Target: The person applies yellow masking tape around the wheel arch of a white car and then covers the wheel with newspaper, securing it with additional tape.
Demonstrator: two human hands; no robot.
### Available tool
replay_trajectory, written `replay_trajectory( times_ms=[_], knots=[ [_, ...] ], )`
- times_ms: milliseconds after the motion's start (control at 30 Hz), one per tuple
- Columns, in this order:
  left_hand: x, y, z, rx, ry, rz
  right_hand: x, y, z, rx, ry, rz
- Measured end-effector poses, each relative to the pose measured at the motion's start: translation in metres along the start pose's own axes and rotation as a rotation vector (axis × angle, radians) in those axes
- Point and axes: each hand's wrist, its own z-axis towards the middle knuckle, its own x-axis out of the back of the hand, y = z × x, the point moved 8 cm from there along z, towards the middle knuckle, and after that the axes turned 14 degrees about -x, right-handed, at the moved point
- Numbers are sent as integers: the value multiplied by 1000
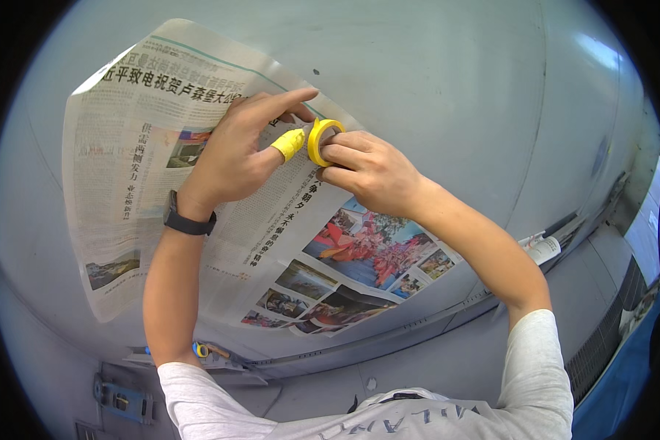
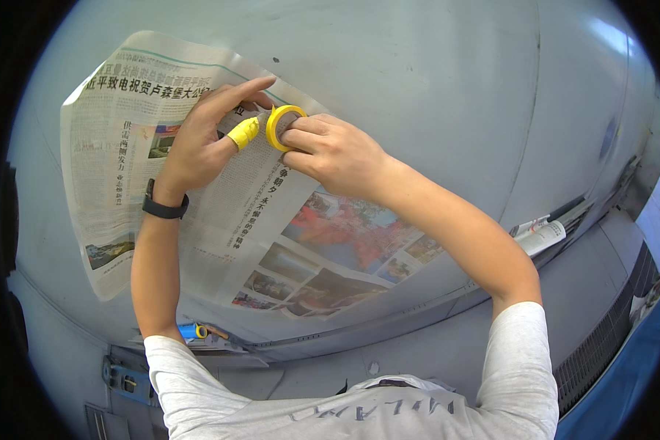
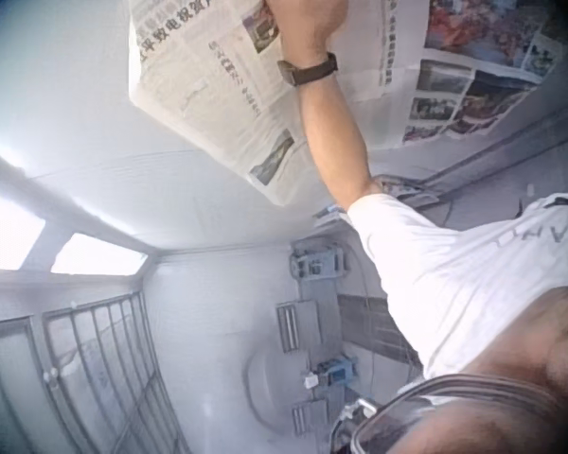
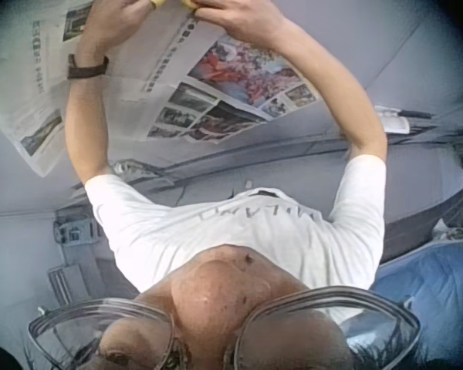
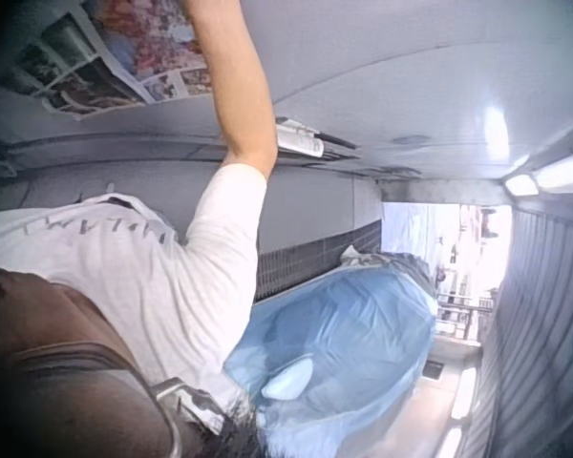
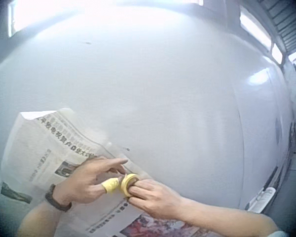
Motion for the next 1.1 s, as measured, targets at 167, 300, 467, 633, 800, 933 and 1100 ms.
replay_trajectory(
  times_ms=[167, 300, 467, 633, 800, 933, 1100],
  knots=[
    [-6, -18, -9, 143, -57, -98, -3, -2, -3, 64, -19, 24],
    [-5, -27, -16, 243, 99, -130, -1, -2, 3, -31, -8, 78],
    [67, -22, -14, 110, 458, 418, 13, 11, -13, -371, 97, -133],
    [169, -49, -23, 147, 687, 731, 18, 12, -35, -390, 155, -283],
    [195, -56, -15, 135, 748, 916, 15, 12, -29, -404, 134, -324],
    [208, -51, -4, 113, 786, 934, 14, 12, -16, -415, 123, -333],
    [214, -60, -4, 133, 791, 898, 15, 13, -10, -418, 123, -329]
  ],
)
